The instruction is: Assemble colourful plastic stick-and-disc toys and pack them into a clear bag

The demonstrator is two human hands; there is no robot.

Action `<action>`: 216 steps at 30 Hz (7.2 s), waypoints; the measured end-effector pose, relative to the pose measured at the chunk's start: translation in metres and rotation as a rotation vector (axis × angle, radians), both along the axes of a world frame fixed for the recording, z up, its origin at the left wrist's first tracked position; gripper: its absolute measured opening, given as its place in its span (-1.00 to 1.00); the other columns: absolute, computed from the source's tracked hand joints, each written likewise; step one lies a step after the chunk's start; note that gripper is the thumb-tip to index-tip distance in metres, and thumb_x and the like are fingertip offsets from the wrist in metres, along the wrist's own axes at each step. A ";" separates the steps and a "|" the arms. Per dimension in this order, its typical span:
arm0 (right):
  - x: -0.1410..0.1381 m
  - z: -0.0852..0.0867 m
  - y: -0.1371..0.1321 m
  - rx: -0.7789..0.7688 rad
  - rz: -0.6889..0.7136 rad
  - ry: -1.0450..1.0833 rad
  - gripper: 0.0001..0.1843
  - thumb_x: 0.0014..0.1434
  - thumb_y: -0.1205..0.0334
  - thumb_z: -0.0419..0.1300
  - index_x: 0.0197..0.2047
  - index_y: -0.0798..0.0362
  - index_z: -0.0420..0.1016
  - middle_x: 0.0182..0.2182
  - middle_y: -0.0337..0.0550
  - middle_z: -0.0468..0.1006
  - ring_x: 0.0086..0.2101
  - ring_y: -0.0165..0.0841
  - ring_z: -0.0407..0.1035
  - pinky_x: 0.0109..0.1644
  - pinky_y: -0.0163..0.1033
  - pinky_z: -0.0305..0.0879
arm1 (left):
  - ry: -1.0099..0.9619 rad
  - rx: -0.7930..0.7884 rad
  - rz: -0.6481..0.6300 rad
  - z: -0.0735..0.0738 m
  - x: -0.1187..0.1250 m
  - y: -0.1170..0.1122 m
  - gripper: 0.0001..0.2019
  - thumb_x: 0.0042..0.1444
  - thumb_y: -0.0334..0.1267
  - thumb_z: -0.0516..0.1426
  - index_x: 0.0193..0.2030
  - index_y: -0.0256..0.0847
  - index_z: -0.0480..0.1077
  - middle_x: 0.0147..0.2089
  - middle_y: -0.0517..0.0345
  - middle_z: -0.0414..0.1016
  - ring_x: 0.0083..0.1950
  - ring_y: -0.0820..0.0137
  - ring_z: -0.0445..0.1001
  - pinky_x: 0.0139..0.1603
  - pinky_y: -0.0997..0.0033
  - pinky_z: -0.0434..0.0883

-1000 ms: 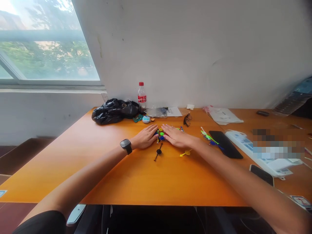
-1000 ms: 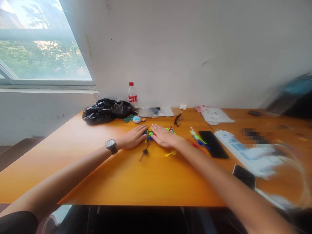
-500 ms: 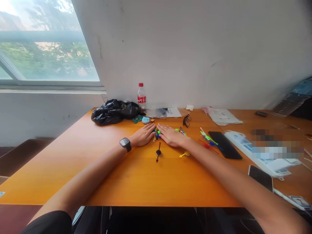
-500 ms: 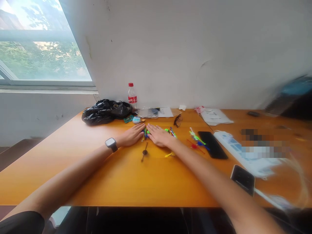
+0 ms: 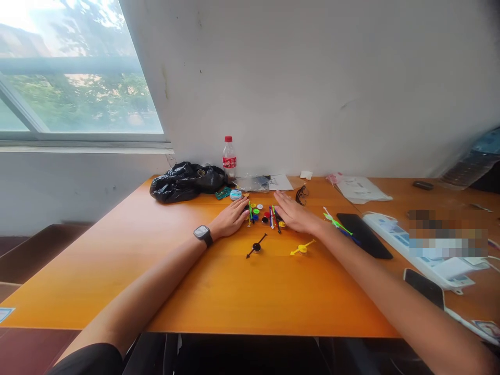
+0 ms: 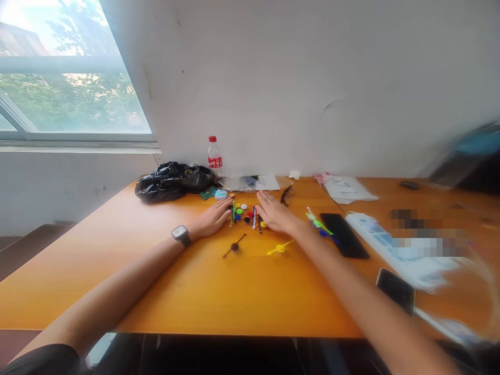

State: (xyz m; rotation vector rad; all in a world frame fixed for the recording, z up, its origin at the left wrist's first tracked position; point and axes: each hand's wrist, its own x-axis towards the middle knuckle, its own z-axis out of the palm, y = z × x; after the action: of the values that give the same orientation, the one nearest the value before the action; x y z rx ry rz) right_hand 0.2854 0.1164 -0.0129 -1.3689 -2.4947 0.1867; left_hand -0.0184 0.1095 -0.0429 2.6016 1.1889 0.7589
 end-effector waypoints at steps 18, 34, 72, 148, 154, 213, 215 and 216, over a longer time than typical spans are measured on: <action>0.002 -0.032 -0.018 -0.012 0.001 -0.083 -0.11 0.52 -0.22 -0.33 0.62 0.26 -0.01 0.57 0.18 -0.04 0.54 -0.05 -0.17 0.62 0.14 -0.17 | 0.170 0.130 -0.272 0.026 0.014 -0.001 -0.51 0.56 -0.04 -0.13 0.52 0.10 0.27 0.57 0.21 0.21 0.66 0.01 -0.05 0.60 -0.20 0.06; -0.025 -0.032 0.007 -0.024 -0.028 -0.075 -0.12 0.51 -0.22 -0.31 0.61 0.24 0.00 0.58 0.14 -0.05 0.55 -0.03 -0.18 0.61 0.14 -0.18 | 0.160 0.267 -0.213 0.018 0.034 0.009 -0.68 0.46 -0.10 0.07 0.18 -0.01 0.59 0.30 0.13 0.58 0.53 -0.01 0.25 0.45 -0.15 0.30; 0.007 -0.011 -0.011 0.021 -0.379 -0.075 -0.78 0.47 0.34 0.10 -0.16 0.17 0.57 -0.08 0.11 0.54 -0.18 -0.27 0.45 -0.10 -0.27 0.26 | -0.241 0.103 0.007 0.007 0.016 0.016 -0.44 0.57 0.05 -0.20 0.25 -0.21 0.48 0.26 -0.06 0.57 0.34 0.15 0.47 0.43 0.03 0.37; -0.072 0.007 -0.121 0.115 0.137 -0.254 -0.75 0.54 0.12 0.01 0.05 0.08 0.42 -0.03 0.07 0.53 -0.13 -0.14 0.47 -0.17 -0.17 0.27 | -0.193 0.206 0.066 0.011 0.023 0.006 -0.52 0.57 -0.02 -0.18 0.14 -0.15 0.50 0.08 -0.02 0.58 0.15 0.15 0.41 0.29 0.08 0.36; -0.031 0.003 -0.137 0.221 -0.175 -0.342 -0.74 0.54 0.14 0.02 -0.02 0.09 0.48 -0.13 0.05 0.58 -0.14 -0.11 0.47 -0.18 -0.15 0.24 | -0.186 0.225 0.064 0.012 0.023 0.007 -0.54 0.58 -0.04 -0.17 0.11 -0.16 0.51 0.08 -0.02 0.59 0.15 0.17 0.41 0.31 0.08 0.31; 0.073 0.013 -0.080 0.625 -0.372 0.270 -0.58 0.44 -0.03 0.10 0.17 0.03 0.51 0.19 0.17 0.47 0.23 0.06 0.32 0.39 0.16 0.17 | -0.464 0.455 0.084 0.114 0.018 0.035 -0.70 0.34 -0.21 0.21 0.16 -0.16 0.56 0.17 -0.04 0.59 0.27 0.10 0.43 0.36 -0.07 0.39; 0.070 0.021 -0.084 0.609 -0.356 0.370 -0.58 0.42 -0.05 0.12 0.17 0.00 0.50 0.19 0.16 0.47 0.24 0.08 0.32 0.39 0.20 0.18 | -0.736 0.370 0.078 0.125 0.018 0.012 -0.76 0.29 -0.17 0.29 0.05 -0.17 0.58 0.07 -0.02 0.61 0.10 0.20 0.55 0.18 0.07 0.53; 0.067 0.024 -0.085 0.558 -0.344 0.443 -0.57 0.40 -0.08 0.15 0.18 -0.01 0.49 0.19 0.16 0.48 0.24 0.08 0.33 0.37 0.20 0.21 | -0.854 0.273 0.058 0.129 0.017 -0.001 -0.74 0.25 -0.15 0.33 0.03 -0.17 0.58 0.03 0.00 0.61 0.01 0.25 0.59 0.07 0.13 0.58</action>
State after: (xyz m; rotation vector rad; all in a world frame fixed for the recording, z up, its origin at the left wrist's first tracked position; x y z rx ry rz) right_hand 0.3520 0.0309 0.0111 -1.3047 -1.7371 -0.2392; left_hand -0.0011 0.1089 0.0856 1.9933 0.9140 1.8859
